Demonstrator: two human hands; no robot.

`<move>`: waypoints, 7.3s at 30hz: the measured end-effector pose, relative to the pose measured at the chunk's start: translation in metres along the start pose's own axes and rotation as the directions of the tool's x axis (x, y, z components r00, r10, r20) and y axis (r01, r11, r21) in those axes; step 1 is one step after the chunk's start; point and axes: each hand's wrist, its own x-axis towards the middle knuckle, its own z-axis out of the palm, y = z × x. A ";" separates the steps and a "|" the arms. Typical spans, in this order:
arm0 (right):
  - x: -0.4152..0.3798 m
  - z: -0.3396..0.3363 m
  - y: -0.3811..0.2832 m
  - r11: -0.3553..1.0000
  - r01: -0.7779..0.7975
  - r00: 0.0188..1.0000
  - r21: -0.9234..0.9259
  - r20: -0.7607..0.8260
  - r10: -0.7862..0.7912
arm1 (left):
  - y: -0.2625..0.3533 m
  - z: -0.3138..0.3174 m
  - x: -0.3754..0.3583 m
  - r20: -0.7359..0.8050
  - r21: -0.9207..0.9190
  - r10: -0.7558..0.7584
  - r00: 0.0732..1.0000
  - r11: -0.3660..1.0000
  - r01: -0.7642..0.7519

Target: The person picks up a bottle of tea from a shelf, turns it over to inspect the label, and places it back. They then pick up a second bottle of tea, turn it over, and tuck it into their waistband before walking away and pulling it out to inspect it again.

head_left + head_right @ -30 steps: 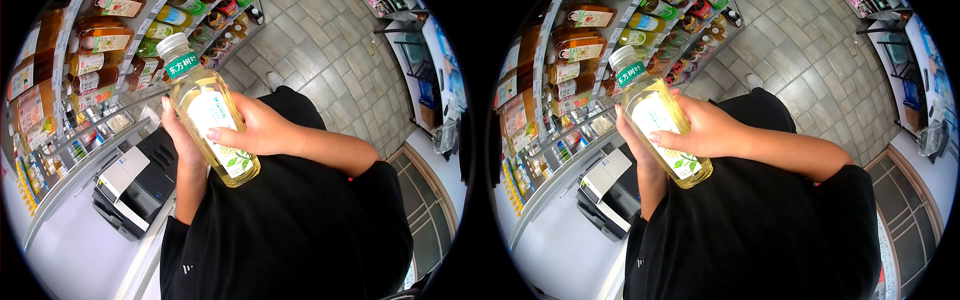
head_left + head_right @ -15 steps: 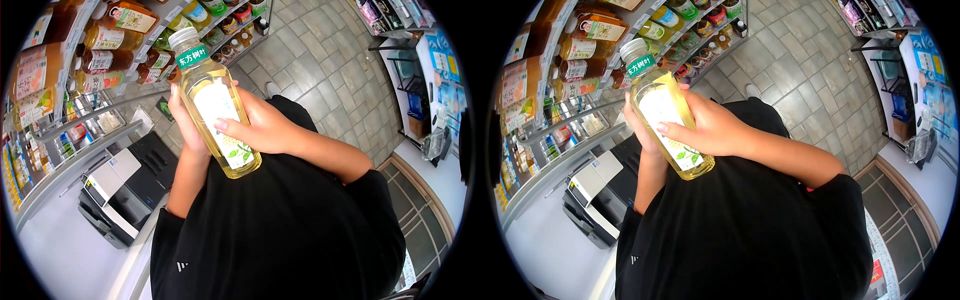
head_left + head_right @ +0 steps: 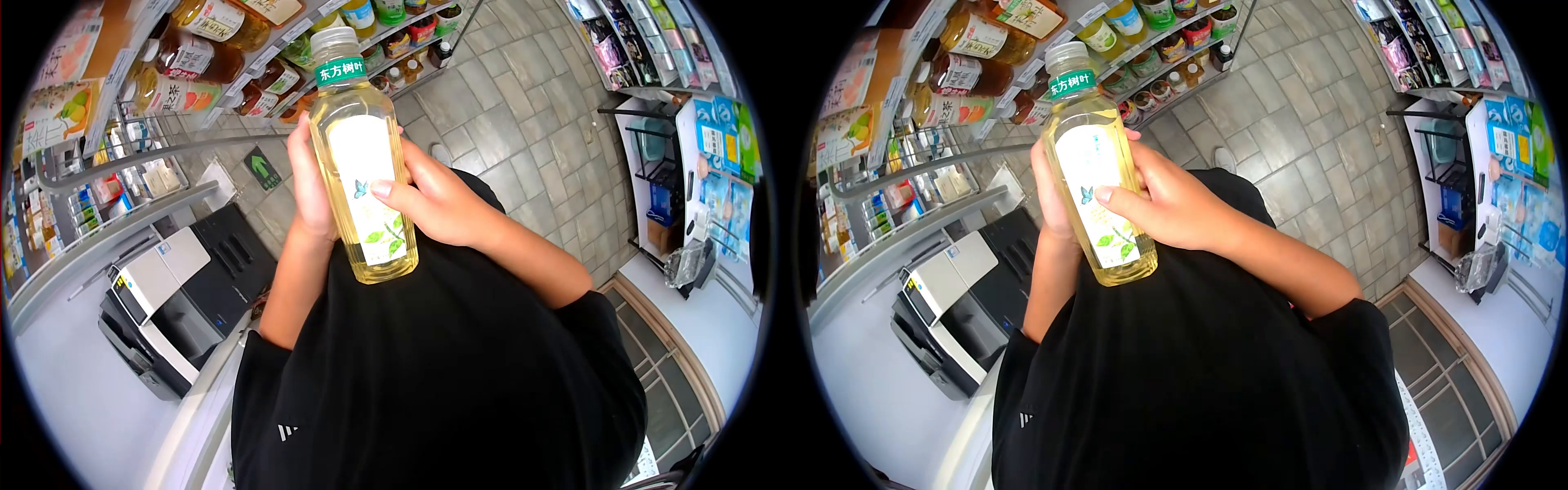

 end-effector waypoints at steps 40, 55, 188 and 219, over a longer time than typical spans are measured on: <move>0.037 0.001 0.004 0.989 -0.047 0.955 0.138 -0.283 0.085 | 0.044 0.005 -0.030 0.181 0.758 0.058 0.982 0.628 -0.177; 0.025 0.006 -0.004 1.000 0.017 0.977 -0.016 -0.213 -0.020 | 0.047 0.012 -0.041 0.221 0.833 0.002 0.975 0.520 -0.190; -0.170 -0.128 0.003 0.964 0.145 0.969 -0.221 -0.163 -0.183 | -0.158 0.112 -0.022 0.101 -0.370 -0.095 0.990 0.920 0.126; -0.131 0.105 0.048 0.083 0.524 0.775 -0.847 0.434 -0.460 | -0.148 -0.024 -0.198 -0.093 -0.293 0.263 0.960 0.915 -0.279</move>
